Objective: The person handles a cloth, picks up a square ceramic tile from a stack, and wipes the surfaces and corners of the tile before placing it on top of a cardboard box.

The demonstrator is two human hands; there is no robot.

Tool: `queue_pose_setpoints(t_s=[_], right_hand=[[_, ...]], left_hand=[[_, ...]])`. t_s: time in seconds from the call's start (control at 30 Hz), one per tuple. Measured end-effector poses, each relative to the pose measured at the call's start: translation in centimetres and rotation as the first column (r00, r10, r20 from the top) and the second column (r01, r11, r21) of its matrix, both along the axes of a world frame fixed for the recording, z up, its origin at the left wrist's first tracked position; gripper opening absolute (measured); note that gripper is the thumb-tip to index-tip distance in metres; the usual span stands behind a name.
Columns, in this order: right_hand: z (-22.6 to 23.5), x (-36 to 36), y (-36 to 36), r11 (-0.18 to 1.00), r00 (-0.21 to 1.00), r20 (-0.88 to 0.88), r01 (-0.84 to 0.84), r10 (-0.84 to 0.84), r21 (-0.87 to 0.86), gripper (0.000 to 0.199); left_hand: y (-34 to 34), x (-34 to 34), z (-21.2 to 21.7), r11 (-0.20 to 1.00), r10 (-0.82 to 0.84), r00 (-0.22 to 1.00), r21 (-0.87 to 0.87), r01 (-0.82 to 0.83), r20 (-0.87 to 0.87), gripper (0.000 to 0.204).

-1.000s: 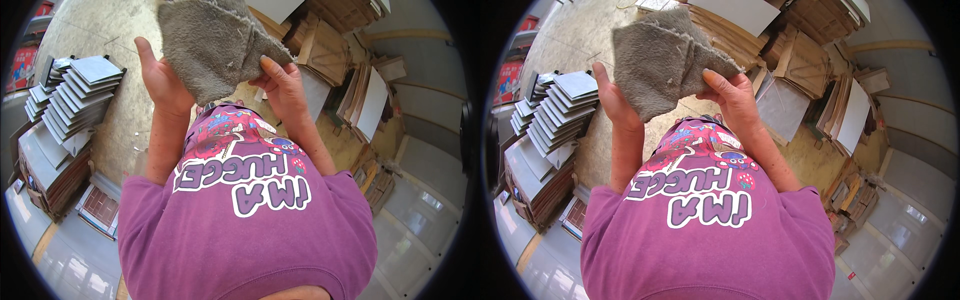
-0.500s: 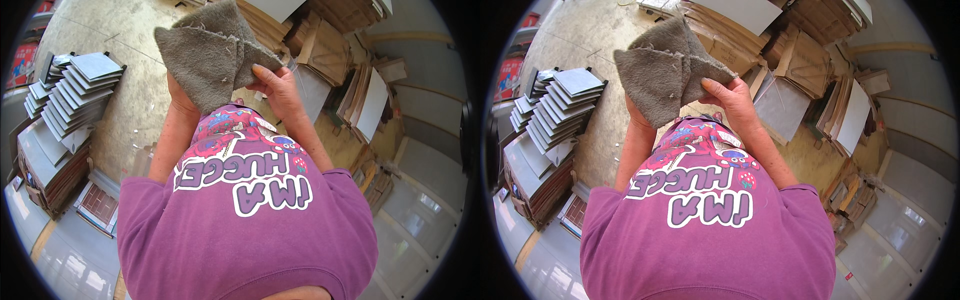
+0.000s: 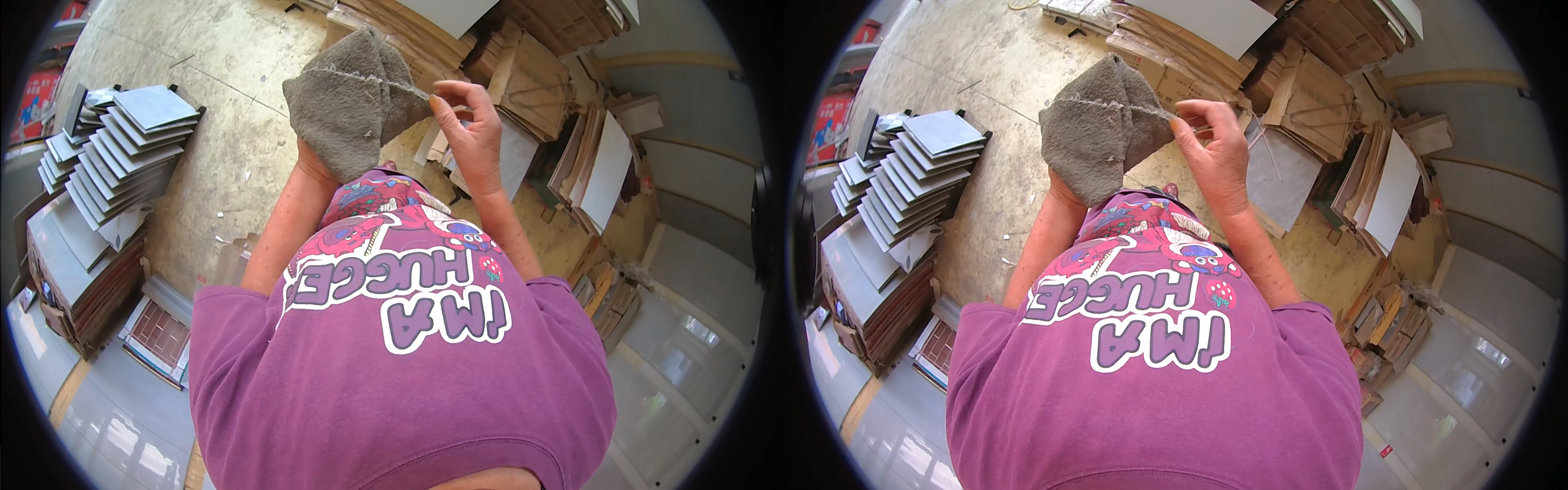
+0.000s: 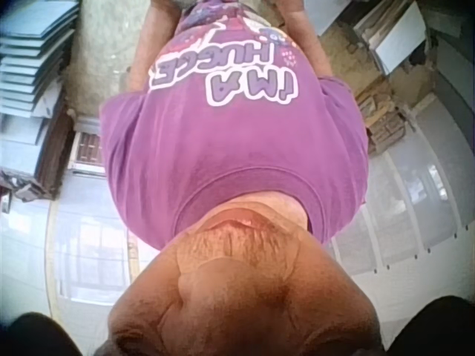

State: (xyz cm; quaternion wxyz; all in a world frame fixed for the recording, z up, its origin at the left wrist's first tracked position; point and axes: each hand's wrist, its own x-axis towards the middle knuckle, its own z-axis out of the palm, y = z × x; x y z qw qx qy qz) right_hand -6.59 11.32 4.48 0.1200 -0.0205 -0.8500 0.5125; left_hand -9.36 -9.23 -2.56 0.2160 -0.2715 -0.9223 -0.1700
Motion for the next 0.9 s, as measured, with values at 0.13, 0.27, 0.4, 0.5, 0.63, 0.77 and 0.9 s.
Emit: queue_pose_setpoints(t_s=[0.13,0.27,0.4,0.5,0.63,0.77,0.9], right_hand=[[1.5,0.5,-2.2,0.973,0.96,0.204,-0.158,0.19,-0.166,0.02],[1.3,1.0,-3.3,0.957,0.893,0.351,-0.235,0.283,-0.171,0.024],[0.1,1.3,-3.8,0.882,0.857,0.373,-0.176,0.356,-0.437,0.019],[0.6,1.6,-4.0,0.755,0.82,0.348,-0.148,0.455,-0.638,0.016],[0.6,1.7,-4.2,0.709,0.76,0.377,-0.151,0.529,-0.689,0.015],[0.6,1.6,-4.2,0.73,0.774,0.347,-0.208,0.529,-0.651,0.014],[0.7,0.4,-3.7,0.826,0.892,0.272,-0.17,0.36,-0.537,0.016]], left_hand=[[1.2,-0.2,0.4,0.911,-0.149,0.925,0.412,-0.009,0.35,0.052],[1.4,-0.4,-0.6,-0.466,-0.876,0.463,0.475,-0.747,-0.13,0.048],[1.1,-0.8,-1.8,-0.499,-0.861,0.455,0.544,-0.675,-0.226,0.049],[0.4,-0.9,-2.7,-0.556,-0.831,0.439,0.526,-0.644,-0.34,0.052],[0.1,-0.9,-2.6,-0.577,-0.814,0.438,0.449,-0.682,-0.381,0.056],[-0.2,-1.2,-3.6,-0.583,-0.812,0.416,0.547,-0.601,-0.409,0.055],[-0.1,-0.9,-2.4,-0.51,-0.849,0.452,0.645,-0.569,-0.272,0.05]])
